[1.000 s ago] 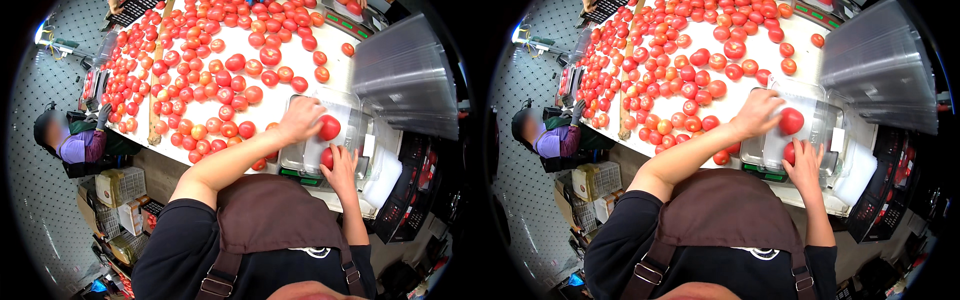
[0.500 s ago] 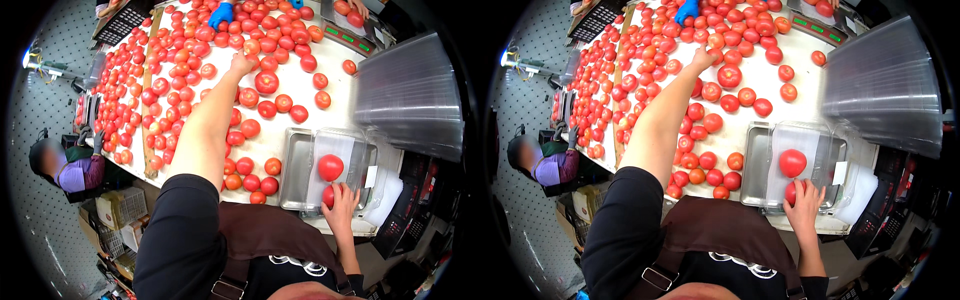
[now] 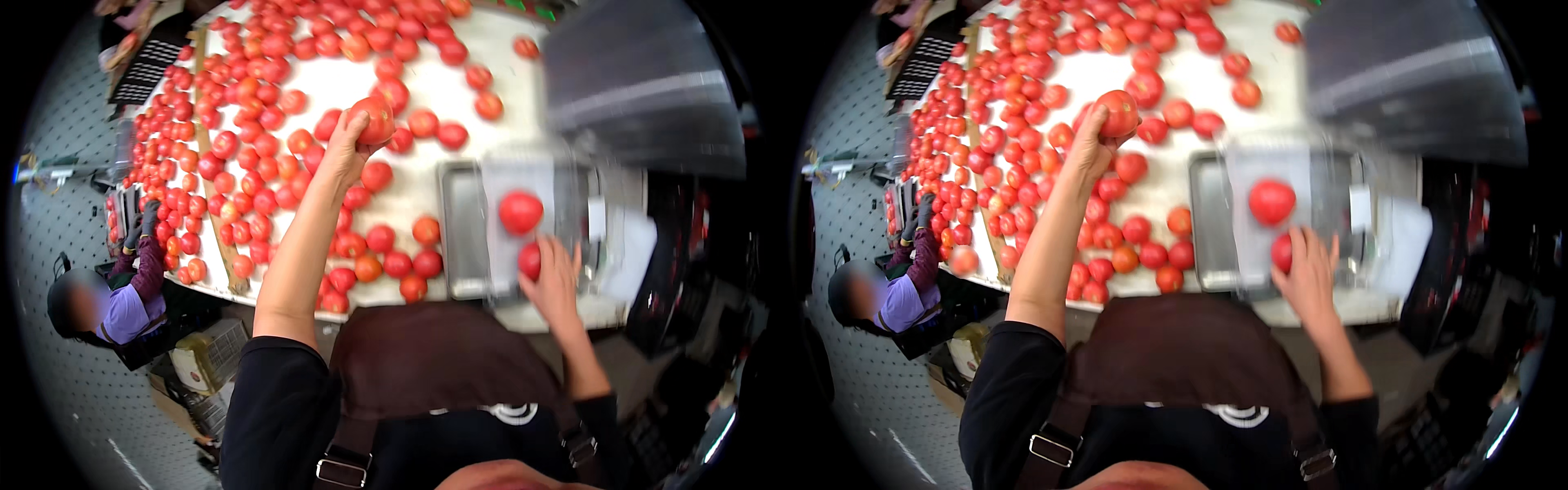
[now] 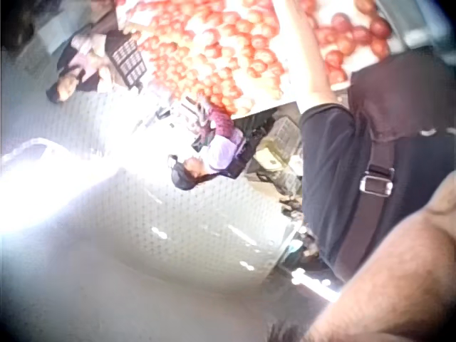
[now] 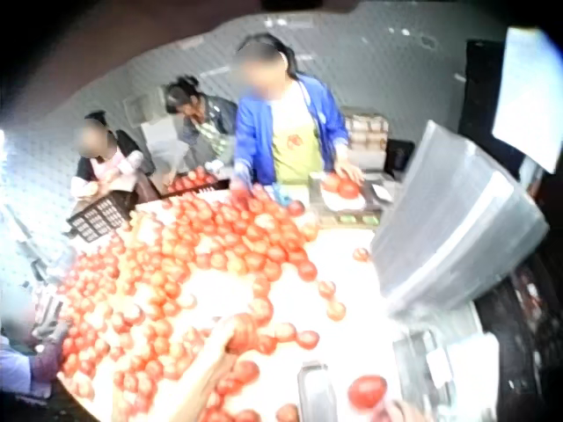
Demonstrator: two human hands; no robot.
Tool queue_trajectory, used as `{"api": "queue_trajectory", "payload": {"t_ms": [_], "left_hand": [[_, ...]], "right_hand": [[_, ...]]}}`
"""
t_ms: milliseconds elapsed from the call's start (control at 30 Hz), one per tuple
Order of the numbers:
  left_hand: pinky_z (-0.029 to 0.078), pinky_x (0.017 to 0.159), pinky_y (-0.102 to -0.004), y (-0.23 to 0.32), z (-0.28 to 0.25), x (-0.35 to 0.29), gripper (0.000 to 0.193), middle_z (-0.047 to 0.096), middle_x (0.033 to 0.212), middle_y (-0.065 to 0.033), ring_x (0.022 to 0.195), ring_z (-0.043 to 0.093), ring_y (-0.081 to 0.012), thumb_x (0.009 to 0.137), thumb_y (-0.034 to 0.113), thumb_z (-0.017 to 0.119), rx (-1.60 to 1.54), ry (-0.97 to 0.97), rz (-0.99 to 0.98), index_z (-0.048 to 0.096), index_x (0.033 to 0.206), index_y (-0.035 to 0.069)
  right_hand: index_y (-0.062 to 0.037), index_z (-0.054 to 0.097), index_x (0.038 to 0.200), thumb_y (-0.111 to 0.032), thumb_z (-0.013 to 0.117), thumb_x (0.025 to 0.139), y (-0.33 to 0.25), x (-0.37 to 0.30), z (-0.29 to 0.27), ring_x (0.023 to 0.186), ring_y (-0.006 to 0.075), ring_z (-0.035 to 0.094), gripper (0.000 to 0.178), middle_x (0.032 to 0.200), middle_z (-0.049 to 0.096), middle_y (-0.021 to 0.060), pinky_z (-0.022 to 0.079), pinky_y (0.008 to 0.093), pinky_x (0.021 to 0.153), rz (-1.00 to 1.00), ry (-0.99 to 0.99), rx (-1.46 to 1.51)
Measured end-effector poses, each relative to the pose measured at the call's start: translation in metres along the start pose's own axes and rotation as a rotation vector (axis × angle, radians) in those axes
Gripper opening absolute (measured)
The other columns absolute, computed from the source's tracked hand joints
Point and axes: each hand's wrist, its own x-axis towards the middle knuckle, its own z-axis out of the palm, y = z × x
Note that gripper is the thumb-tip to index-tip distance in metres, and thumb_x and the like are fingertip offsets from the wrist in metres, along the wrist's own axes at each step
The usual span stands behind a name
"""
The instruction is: The person selects tomatoes from a large pile on a table and places them into a clear plastic container on a digital scale. After weighing, the person seals the container with a lid and places it into a black crate. The person repeats this process multiple times, filling several containers and stacking them in the crate.
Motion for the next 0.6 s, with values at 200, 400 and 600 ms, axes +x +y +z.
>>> {"api": "queue_trajectory", "payload": {"t_ms": [200, 400, 600], "left_hand": [[0.049, 0.094, -0.0388, -0.028, 0.101, -0.14, 0.073, 0.051, 0.129, -0.0147, 0.115, 0.057, -0.0271, 0.078, 0.033, 0.075, 0.301, -0.481, -0.188, 0.04, 0.137, 0.008], [0.038, 0.104, -0.0463, -0.084, 0.173, -0.194, 0.067, 0.052, 0.114, -0.0152, 0.107, 0.054, -0.0319, 0.07, 0.024, 0.079, 1.317, -0.466, 0.607, 0.048, 0.127, 0.008], [0.029, 0.11, -0.0496, -0.116, 0.163, -0.189, 0.058, 0.054, 0.121, -0.0136, 0.113, 0.052, -0.0296, 0.082, 0.032, 0.068, 1.547, -0.418, 0.684, 0.048, 0.132, 0.009]], "right_hand": [[-0.0051, 0.049, 0.124, -0.017, 0.079, 0.065, 0.016, -0.001, -0.004, 0.108, 0.0315, 0.055, 0.067, 0.112, 0.056, 0.014, 0.021, 0.0563, 0.112, -0.078, -0.011, 0.042], [-0.0069, 0.048, 0.128, -0.02, 0.078, 0.068, 0.022, -0.005, -0.031, 0.111, 0.0286, 0.055, 0.068, 0.113, 0.056, 0.0122, 0.019, 0.0552, 0.113, -0.152, 0.026, 0.014], [-0.0079, 0.051, 0.128, -0.022, 0.075, 0.075, 0.041, -0.01, -0.029, 0.121, 0.0264, 0.05, 0.06, 0.127, 0.053, 0.0111, 0.018, 0.055, 0.114, -0.235, -0.019, 0.055]]}}
